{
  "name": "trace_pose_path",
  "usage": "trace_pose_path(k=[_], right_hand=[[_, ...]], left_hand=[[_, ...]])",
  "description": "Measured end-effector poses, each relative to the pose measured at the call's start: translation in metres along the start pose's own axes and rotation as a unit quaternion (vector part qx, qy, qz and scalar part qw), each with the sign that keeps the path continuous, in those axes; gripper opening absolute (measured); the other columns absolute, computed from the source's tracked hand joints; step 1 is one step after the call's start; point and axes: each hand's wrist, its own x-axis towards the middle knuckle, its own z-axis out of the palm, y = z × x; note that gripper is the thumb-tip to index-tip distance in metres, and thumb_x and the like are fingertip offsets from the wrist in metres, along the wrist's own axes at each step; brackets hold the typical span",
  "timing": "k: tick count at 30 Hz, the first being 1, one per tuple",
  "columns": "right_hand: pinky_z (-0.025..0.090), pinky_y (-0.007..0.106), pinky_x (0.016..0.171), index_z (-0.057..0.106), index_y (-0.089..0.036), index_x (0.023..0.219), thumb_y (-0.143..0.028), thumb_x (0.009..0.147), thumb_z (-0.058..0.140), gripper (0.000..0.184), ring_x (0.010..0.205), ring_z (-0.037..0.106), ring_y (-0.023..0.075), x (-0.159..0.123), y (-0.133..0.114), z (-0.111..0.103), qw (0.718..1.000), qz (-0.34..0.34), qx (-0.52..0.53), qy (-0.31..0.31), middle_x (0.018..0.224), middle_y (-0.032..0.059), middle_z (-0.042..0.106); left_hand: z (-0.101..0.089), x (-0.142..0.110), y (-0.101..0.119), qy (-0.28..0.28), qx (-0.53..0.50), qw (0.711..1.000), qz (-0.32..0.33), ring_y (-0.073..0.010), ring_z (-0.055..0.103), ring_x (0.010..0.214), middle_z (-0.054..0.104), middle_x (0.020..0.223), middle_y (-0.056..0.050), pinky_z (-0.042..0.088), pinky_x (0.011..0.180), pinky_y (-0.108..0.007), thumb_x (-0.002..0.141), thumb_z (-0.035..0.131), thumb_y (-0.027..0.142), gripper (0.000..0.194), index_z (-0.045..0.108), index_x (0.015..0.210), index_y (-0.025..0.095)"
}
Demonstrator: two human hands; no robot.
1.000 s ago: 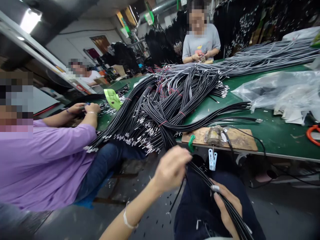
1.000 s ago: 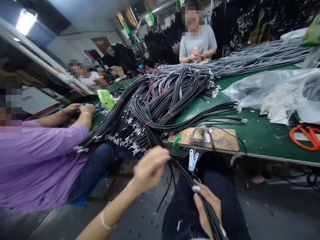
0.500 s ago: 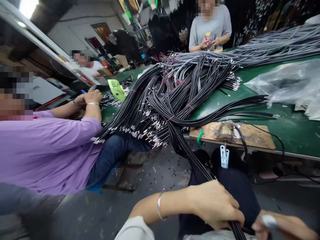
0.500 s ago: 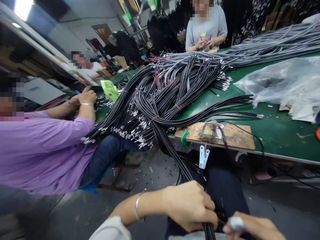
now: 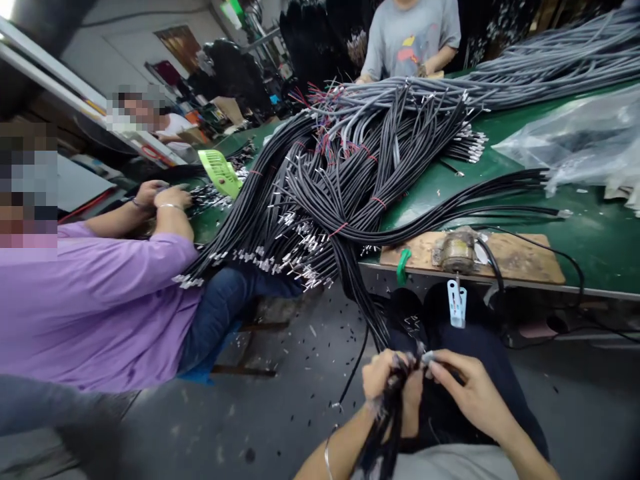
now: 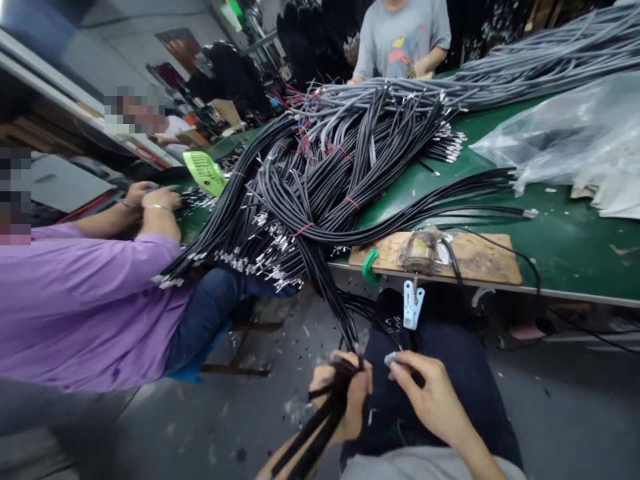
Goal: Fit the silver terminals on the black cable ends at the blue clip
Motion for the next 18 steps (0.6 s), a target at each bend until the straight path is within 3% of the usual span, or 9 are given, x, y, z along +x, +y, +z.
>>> trace_pose_path(k=[2, 4, 7, 11, 13, 18], right_hand=[[0.054, 0.026, 0.068, 0.070, -0.015, 0.086, -0.034, 0.092, 0.055, 0.025, 0.069, 0.067, 0.0171, 0.001, -0.010, 0.002, 0.999, -0.037, -0.015, 0.021, 0.076, 0.0062, 0.071], [0.053, 0.025, 0.066, 0.071, -0.015, 0.084, -0.030, 0.092, 0.054, 0.024, 0.069, 0.066, 0.0165, 0.003, -0.022, 0.002, 0.994, -0.086, -0.018, 0.063, 0.076, 0.0065, 0.070], [0.052, 0.024, 0.068, 0.071, -0.015, 0.090, -0.026, 0.090, 0.059, 0.016, 0.074, 0.066, 0.0165, 0.007, -0.040, 0.001, 0.979, -0.160, -0.014, 0.122, 0.082, 0.0074, 0.070], [0.051, 0.023, 0.070, 0.071, -0.016, 0.090, -0.019, 0.084, 0.067, 0.008, 0.076, 0.065, 0.0156, 0.013, -0.054, 0.000, 0.965, -0.199, -0.010, 0.169, 0.083, 0.0063, 0.069], [0.050, 0.023, 0.066, 0.071, -0.016, 0.085, -0.016, 0.083, 0.068, 0.004, 0.071, 0.063, 0.0143, 0.014, -0.057, -0.003, 0.966, -0.199, 0.009, 0.167, 0.078, 0.0047, 0.068], [0.045, 0.023, 0.056, 0.068, -0.016, 0.079, -0.016, 0.082, 0.068, 0.003, 0.062, 0.056, 0.0120, 0.011, -0.057, -0.014, 0.969, -0.189, 0.033, 0.155, 0.071, 0.0022, 0.063]], left_hand=[[-0.006, 0.001, 0.002, -0.001, 0.008, 0.999, -0.034, -0.0124, 0.058, 0.043, 0.064, 0.054, -0.001, 0.047, 0.048, -0.022, 0.087, 0.059, 0.030, 0.017, 0.065, 0.079, 0.017], [-0.008, 0.010, 0.005, -0.058, -0.033, 0.996, -0.064, -0.0098, 0.053, 0.036, 0.061, 0.049, 0.001, 0.044, 0.041, -0.020, 0.089, 0.056, 0.029, 0.017, 0.066, 0.086, 0.016], [-0.008, 0.024, 0.009, -0.138, -0.115, 0.979, -0.096, -0.0112, 0.058, 0.038, 0.063, 0.052, 0.000, 0.048, 0.043, -0.020, 0.091, 0.055, 0.027, 0.016, 0.064, 0.090, 0.014], [-0.006, 0.031, 0.007, -0.194, -0.094, 0.976, -0.024, -0.0117, 0.062, 0.048, 0.064, 0.059, -0.001, 0.050, 0.051, -0.021, 0.087, 0.059, 0.019, 0.009, 0.066, 0.084, 0.015], [-0.006, 0.031, 0.005, -0.191, -0.082, 0.978, 0.012, -0.0098, 0.058, 0.048, 0.061, 0.060, 0.000, 0.047, 0.052, -0.020, 0.087, 0.059, 0.017, 0.008, 0.067, 0.084, 0.016], [-0.001, 0.028, 0.004, -0.178, -0.055, 0.982, 0.032, -0.0080, 0.052, 0.047, 0.057, 0.064, 0.001, 0.041, 0.051, -0.020, 0.085, 0.059, 0.014, 0.010, 0.066, 0.092, 0.017]])
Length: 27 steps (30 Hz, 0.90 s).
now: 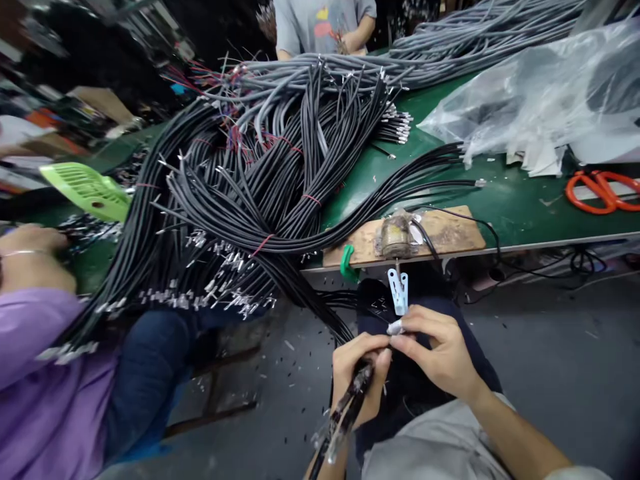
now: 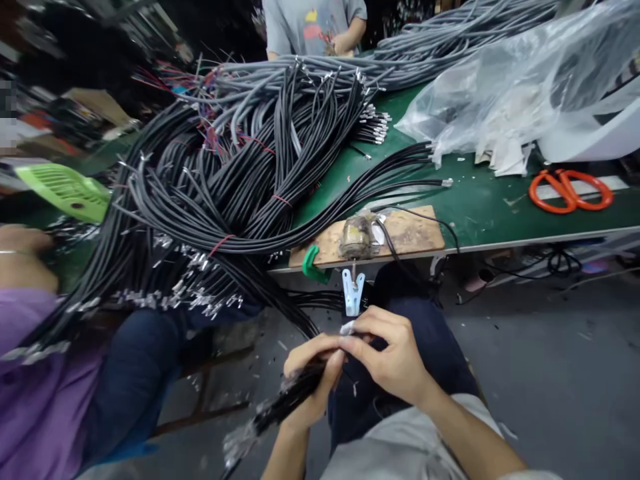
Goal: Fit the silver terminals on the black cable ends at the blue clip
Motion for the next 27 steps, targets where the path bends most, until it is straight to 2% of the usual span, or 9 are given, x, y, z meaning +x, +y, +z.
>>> trace_pose_path(k=[5, 8, 10, 12, 14, 16, 19, 22, 27], right_hand=[[0.037, 0.027, 0.057, 0.059, -0.016, 0.064, -0.010, 0.084, 0.060, 0.021, 0.061, 0.046, 0.0129, -0.004, 0.006, 0.001, 0.994, -0.040, -0.084, 0.052, 0.062, 0.0006, 0.051], [0.038, 0.028, 0.059, 0.063, -0.017, 0.069, -0.013, 0.086, 0.060, 0.018, 0.064, 0.047, 0.0142, -0.007, 0.019, 0.011, 0.996, -0.022, -0.003, 0.086, 0.065, 0.0014, 0.052], [0.041, 0.027, 0.059, 0.066, -0.018, 0.072, -0.023, 0.088, 0.061, 0.018, 0.065, 0.051, 0.0143, -0.009, 0.029, 0.018, 0.988, 0.035, 0.130, 0.077, 0.069, 0.0022, 0.054], [0.043, 0.026, 0.057, 0.067, -0.018, 0.071, -0.034, 0.087, 0.063, 0.023, 0.064, 0.053, 0.0139, -0.010, 0.037, 0.021, 0.960, 0.103, 0.256, 0.055, 0.070, 0.0022, 0.054], [0.045, 0.025, 0.055, 0.067, -0.017, 0.071, -0.041, 0.085, 0.064, 0.028, 0.061, 0.053, 0.0131, -0.010, 0.041, 0.020, 0.935, 0.146, 0.322, 0.025, 0.071, 0.0021, 0.053], [0.047, 0.025, 0.057, 0.068, -0.016, 0.076, -0.042, 0.085, 0.064, 0.027, 0.063, 0.054, 0.0131, -0.007, 0.042, 0.013, 0.937, 0.148, 0.317, -0.015, 0.074, 0.0030, 0.055], [0.048, 0.028, 0.065, 0.069, -0.017, 0.089, -0.041, 0.085, 0.065, 0.024, 0.072, 0.054, 0.0152, -0.001, 0.040, -0.003, 0.969, 0.088, 0.222, -0.056, 0.084, 0.0064, 0.059], [0.047, 0.029, 0.066, 0.066, -0.017, 0.083, -0.041, 0.085, 0.065, 0.024, 0.074, 0.053, 0.0163, 0.003, 0.040, -0.009, 0.982, 0.036, 0.174, -0.071, 0.082, 0.0064, 0.059], [0.040, 0.024, 0.052, 0.055, -0.017, 0.075, -0.052, 0.083, 0.062, 0.037, 0.057, 0.045, 0.0112, -0.005, 0.038, 0.016, 0.937, 0.152, 0.312, -0.032, 0.067, -0.0007, 0.047]], left_hand=[[0.013, 0.004, 0.002, 0.017, 0.002, 0.999, -0.036, -0.0090, 0.056, 0.052, 0.060, 0.077, -0.003, 0.042, 0.052, -0.021, 0.083, 0.063, 0.016, 0.006, 0.064, 0.089, 0.016], [0.020, 0.007, -0.001, 0.036, -0.004, 0.997, -0.064, -0.0087, 0.052, 0.050, 0.053, 0.067, 0.001, 0.039, 0.049, -0.020, 0.082, 0.066, 0.021, 0.009, 0.061, 0.077, 0.016], [0.021, 0.008, -0.003, 0.043, -0.017, 0.997, -0.061, -0.0078, 0.049, 0.047, 0.050, 0.061, 0.003, 0.037, 0.047, -0.020, 0.084, 0.065, 0.024, 0.015, 0.060, 0.072, 0.016], [0.019, 0.009, -0.004, 0.035, -0.029, 0.997, -0.054, -0.0078, 0.049, 0.045, 0.051, 0.057, 0.003, 0.037, 0.047, -0.020, 0.086, 0.062, 0.027, 0.020, 0.061, 0.070, 0.016], [0.017, 0.010, -0.002, 0.019, -0.040, 0.997, -0.056, -0.0076, 0.048, 0.043, 0.052, 0.056, 0.002, 0.036, 0.045, -0.020, 0.088, 0.060, 0.030, 0.023, 0.063, 0.070, 0.016], [0.014, 0.010, 0.000, 0.000, -0.043, 0.997, -0.064, -0.0071, 0.046, 0.041, 0.053, 0.055, 0.001, 0.035, 0.043, -0.019, 0.090, 0.058, 0.032, 0.027, 0.065, 0.069, 0.015], [0.011, 0.010, 0.003, -0.022, -0.030, 0.996, -0.087, -0.0074, 0.044, 0.040, 0.052, 0.052, 0.001, 0.032, 0.040, -0.020, 0.091, 0.055, 0.035, 0.034, 0.066, 0.066, 0.015], [0.011, 0.009, 0.003, -0.028, -0.028, 0.993, -0.112, -0.0076, 0.043, 0.041, 0.049, 0.050, 0.001, 0.030, 0.041, -0.020, 0.090, 0.055, 0.038, 0.037, 0.065, 0.063, 0.015], [0.018, 0.011, 0.000, 0.011, -0.073, 0.995, -0.062, -0.0080, 0.040, 0.048, 0.044, 0.054, 0.004, 0.031, 0.049, -0.022, 0.084, 0.063, 0.044, 0.040, 0.049, 0.058, 0.017]])
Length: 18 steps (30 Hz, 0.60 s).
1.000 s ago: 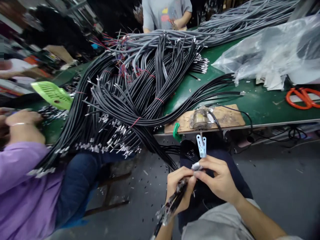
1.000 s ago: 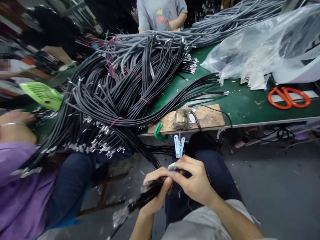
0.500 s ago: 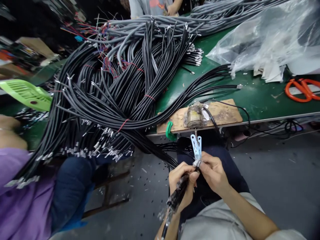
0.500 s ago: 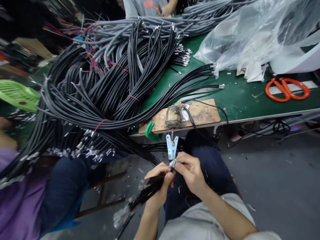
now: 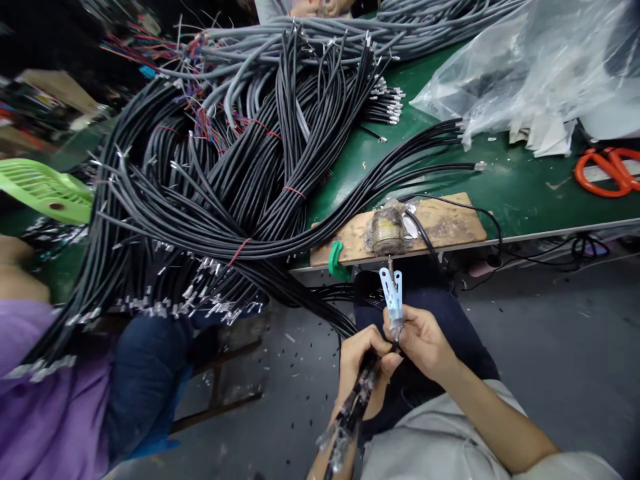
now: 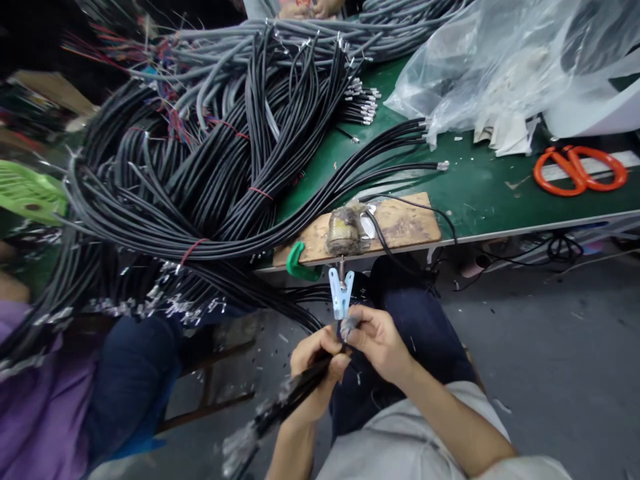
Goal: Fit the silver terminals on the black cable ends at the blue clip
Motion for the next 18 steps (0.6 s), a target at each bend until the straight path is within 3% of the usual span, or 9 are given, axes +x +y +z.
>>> trace_pose_path(k=[1, 3, 5, 7, 9, 11, 14, 15, 18], right_hand=[[0.039, 0.024, 0.051, 0.054, -0.018, 0.076, -0.051, 0.085, 0.060, 0.035, 0.056, 0.044, 0.0112, -0.003, 0.003, 0.004, 1.000, 0.003, -0.003, 0.024, 0.066, -0.0010, 0.046], [0.041, 0.026, 0.055, 0.054, -0.018, 0.076, -0.043, 0.088, 0.058, 0.027, 0.061, 0.047, 0.0139, -0.008, 0.005, 0.009, 0.990, -0.062, -0.089, 0.091, 0.068, 0.0010, 0.049], [0.044, 0.032, 0.064, 0.058, -0.019, 0.076, -0.034, 0.089, 0.058, 0.019, 0.070, 0.051, 0.0177, -0.011, 0.003, 0.009, 0.947, -0.183, -0.217, 0.151, 0.073, 0.0043, 0.054], [0.045, 0.036, 0.070, 0.060, -0.019, 0.076, -0.031, 0.089, 0.058, 0.018, 0.075, 0.052, 0.0199, -0.012, -0.002, 0.004, 0.915, -0.243, -0.283, 0.154, 0.075, 0.0063, 0.057], [0.045, 0.033, 0.066, 0.060, -0.018, 0.077, -0.038, 0.090, 0.057, 0.023, 0.072, 0.053, 0.0185, -0.008, -0.008, -0.003, 0.949, -0.172, -0.250, 0.089, 0.075, 0.0062, 0.058], [0.044, 0.028, 0.059, 0.058, -0.017, 0.078, -0.049, 0.087, 0.058, 0.034, 0.065, 0.052, 0.0150, -0.001, -0.016, -0.012, 0.987, -0.028, -0.157, -0.020, 0.071, 0.0036, 0.056], [0.043, 0.024, 0.057, 0.058, -0.015, 0.079, -0.059, 0.082, 0.060, 0.043, 0.061, 0.050, 0.0121, 0.011, -0.033, -0.027, 0.974, 0.110, -0.116, -0.160, 0.069, 0.0008, 0.055], [0.043, 0.024, 0.057, 0.059, -0.015, 0.079, -0.056, 0.082, 0.060, 0.041, 0.062, 0.050, 0.0122, 0.015, -0.040, -0.032, 0.967, 0.112, -0.164, -0.159, 0.069, 0.0006, 0.055], [0.042, 0.024, 0.059, 0.063, -0.016, 0.079, -0.041, 0.088, 0.058, 0.027, 0.063, 0.049, 0.0130, 0.022, -0.058, -0.043, 0.928, 0.038, -0.368, -0.036, 0.070, 0.0008, 0.057]], left_hand=[[0.002, 0.000, 0.000, 0.012, -0.002, 1.000, 0.011, -0.0081, 0.039, 0.049, 0.043, 0.055, 0.004, 0.032, 0.050, -0.022, 0.082, 0.065, 0.044, 0.042, 0.046, 0.058, 0.017], [0.003, 0.001, 0.000, 0.035, 0.007, 0.999, 0.020, -0.0083, 0.040, 0.050, 0.042, 0.055, 0.004, 0.032, 0.050, -0.022, 0.081, 0.068, 0.040, 0.039, 0.047, 0.059, 0.017], [0.001, 0.001, 0.000, 0.041, 0.022, 0.999, 0.013, -0.0082, 0.043, 0.049, 0.046, 0.055, 0.004, 0.033, 0.050, -0.021, 0.083, 0.067, 0.034, 0.031, 0.053, 0.062, 0.016], [-0.003, 0.002, 0.000, 0.016, 0.018, 1.000, -0.006, -0.0077, 0.047, 0.046, 0.053, 0.057, 0.002, 0.035, 0.047, -0.020, 0.086, 0.064, 0.030, 0.024, 0.061, 0.067, 0.015], [-0.007, 0.005, -0.002, -0.022, -0.010, 1.000, -0.016, -0.0075, 0.050, 0.044, 0.060, 0.062, 0.000, 0.037, 0.044, -0.020, 0.088, 0.061, 0.029, 0.022, 0.066, 0.073, 0.015], [-0.010, 0.008, -0.003, -0.046, -0.039, 0.998, -0.008, -0.0081, 0.052, 0.045, 0.061, 0.065, -0.001, 0.038, 0.045, -0.020, 0.086, 0.064, 0.030, 0.020, 0.068, 0.075, 0.015], [-0.010, 0.012, -0.004, -0.045, -0.037, 0.998, 0.006, -0.0096, 0.049, 0.052, 0.056, 0.062, 0.000, 0.037, 0.050, -0.022, 0.082, 0.069, 0.032, 0.021, 0.067, 0.070, 0.015], [-0.009, 0.013, -0.004, -0.040, -0.027, 0.999, 0.003, -0.0101, 0.048, 0.053, 0.054, 0.061, 0.000, 0.037, 0.052, -0.022, 0.081, 0.069, 0.032, 0.021, 0.065, 0.069, 0.015], [-0.008, 0.012, -0.002, -0.025, -0.017, 0.999, -0.014, -0.0102, 0.046, 0.055, 0.051, 0.062, 0.001, 0.035, 0.053, -0.022, 0.081, 0.068, 0.031, 0.023, 0.063, 0.067, 0.015]])
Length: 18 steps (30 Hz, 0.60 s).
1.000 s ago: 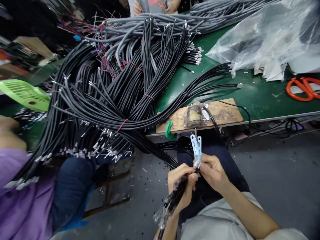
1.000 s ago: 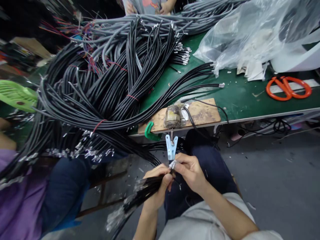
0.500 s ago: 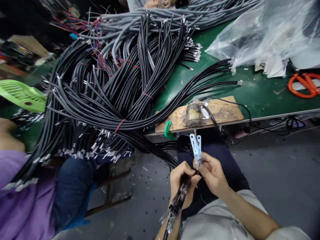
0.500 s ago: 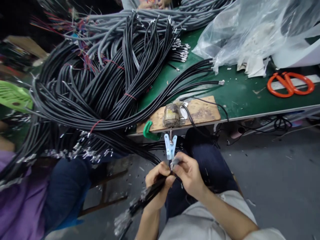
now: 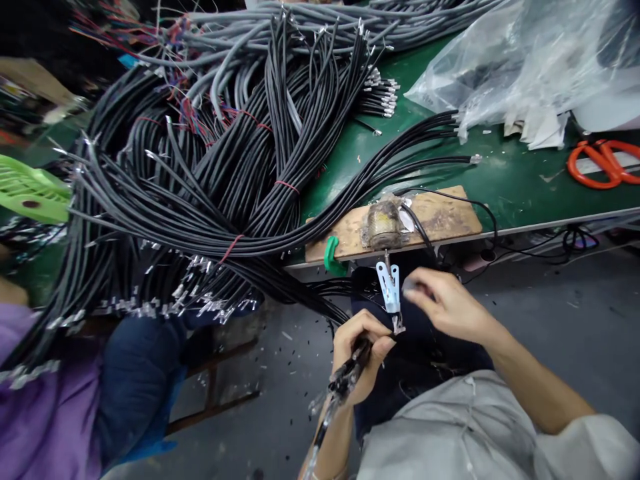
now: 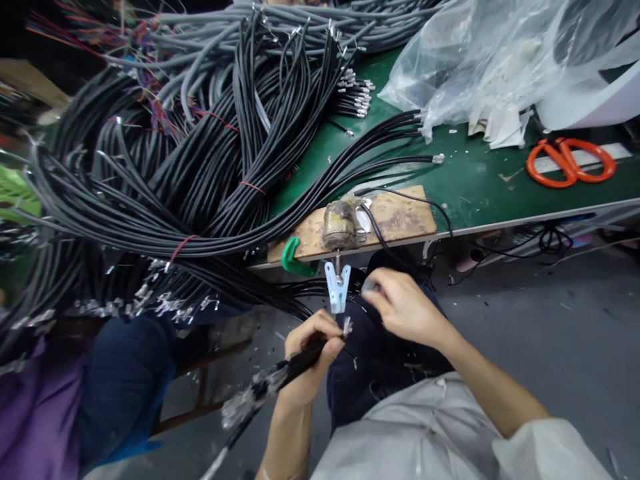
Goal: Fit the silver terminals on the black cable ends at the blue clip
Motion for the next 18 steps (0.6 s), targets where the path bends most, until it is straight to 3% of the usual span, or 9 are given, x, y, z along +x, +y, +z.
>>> trace_pose_path(k=[2, 5, 7, 9, 11, 13, 15, 18], right_hand=[[0.043, 0.026, 0.062, 0.066, -0.016, 0.086, -0.036, 0.089, 0.059, 0.022, 0.068, 0.052, 0.0147, -0.002, -0.004, -0.003, 0.996, -0.043, -0.055, 0.048, 0.075, 0.0029, 0.061], [0.047, 0.030, 0.069, 0.068, -0.017, 0.097, -0.034, 0.084, 0.067, 0.022, 0.078, 0.056, 0.0184, -0.008, -0.004, 0.010, 0.987, -0.159, -0.030, 0.019, 0.086, 0.0067, 0.067], [0.046, 0.032, 0.070, 0.070, -0.018, 0.091, -0.025, 0.086, 0.065, 0.010, 0.076, 0.055, 0.0184, -0.012, -0.001, 0.024, 0.972, -0.231, -0.018, 0.048, 0.081, 0.0067, 0.069], [0.045, 0.033, 0.068, 0.070, -0.018, 0.082, -0.019, 0.089, 0.060, 0.012, 0.071, 0.053, 0.0176, -0.015, 0.003, 0.036, 0.965, -0.251, 0.008, 0.076, 0.073, 0.0060, 0.067], [0.044, 0.032, 0.063, 0.068, -0.018, 0.074, -0.028, 0.089, 0.061, 0.019, 0.066, 0.052, 0.0168, -0.015, 0.006, 0.043, 0.973, -0.204, 0.091, 0.058, 0.066, 0.0046, 0.063], [0.041, 0.028, 0.056, 0.065, -0.018, 0.069, -0.045, 0.084, 0.063, 0.031, 0.059, 0.050, 0.0147, -0.014, 0.007, 0.044, 0.969, -0.108, 0.222, -0.004, 0.062, 0.0021, 0.057], [0.037, 0.025, 0.050, 0.061, -0.017, 0.063, -0.052, 0.080, 0.065, 0.039, 0.052, 0.046, 0.0115, -0.012, 0.007, 0.040, 0.948, -0.012, 0.309, -0.071, 0.058, -0.0007, 0.051], [0.033, 0.023, 0.049, 0.057, -0.016, 0.058, -0.044, 0.076, 0.067, 0.035, 0.050, 0.041, 0.0092, -0.003, 0.001, 0.027, 0.956, 0.049, 0.274, -0.097, 0.052, -0.0034, 0.048]], left_hand=[[0.000, -0.002, 0.001, -0.001, -0.009, 1.000, -0.011, -0.0092, 0.046, 0.053, 0.052, 0.062, 0.001, 0.034, 0.050, -0.021, 0.084, 0.066, 0.031, 0.023, 0.062, 0.068, 0.015], [-0.002, -0.003, 0.003, -0.003, -0.006, 1.000, -0.019, -0.0082, 0.046, 0.048, 0.054, 0.059, 0.001, 0.034, 0.047, -0.020, 0.086, 0.061, 0.031, 0.025, 0.062, 0.067, 0.014], [-0.004, -0.002, 0.005, 0.001, 0.012, 1.000, -0.023, -0.0084, 0.047, 0.046, 0.055, 0.056, 0.000, 0.036, 0.046, -0.020, 0.088, 0.060, 0.030, 0.027, 0.062, 0.066, 0.014], [-0.007, 0.000, 0.006, -0.023, 0.028, 0.999, -0.027, -0.0090, 0.050, 0.045, 0.059, 0.054, -0.001, 0.038, 0.046, -0.020, 0.088, 0.059, 0.029, 0.029, 0.064, 0.065, 0.014], [-0.010, 0.003, 0.008, -0.078, 0.027, 0.996, -0.019, -0.0104, 0.053, 0.045, 0.064, 0.055, -0.004, 0.040, 0.046, -0.021, 0.088, 0.059, 0.031, 0.029, 0.068, 0.066, 0.014], [-0.010, 0.006, 0.007, -0.109, 0.009, 0.994, 0.004, -0.0115, 0.054, 0.046, 0.065, 0.056, -0.005, 0.040, 0.046, -0.022, 0.086, 0.062, 0.036, 0.030, 0.070, 0.067, 0.014], [-0.008, 0.007, 0.005, -0.090, -0.011, 0.996, 0.020, -0.0116, 0.053, 0.047, 0.063, 0.056, -0.005, 0.039, 0.048, -0.023, 0.083, 0.066, 0.039, 0.030, 0.069, 0.066, 0.015], [0.000, 0.006, 0.002, -0.029, -0.024, 0.999, 0.013, -0.0106, 0.049, 0.050, 0.057, 0.055, -0.001, 0.035, 0.050, -0.023, 0.078, 0.072, 0.037, 0.027, 0.066, 0.063, 0.015]])
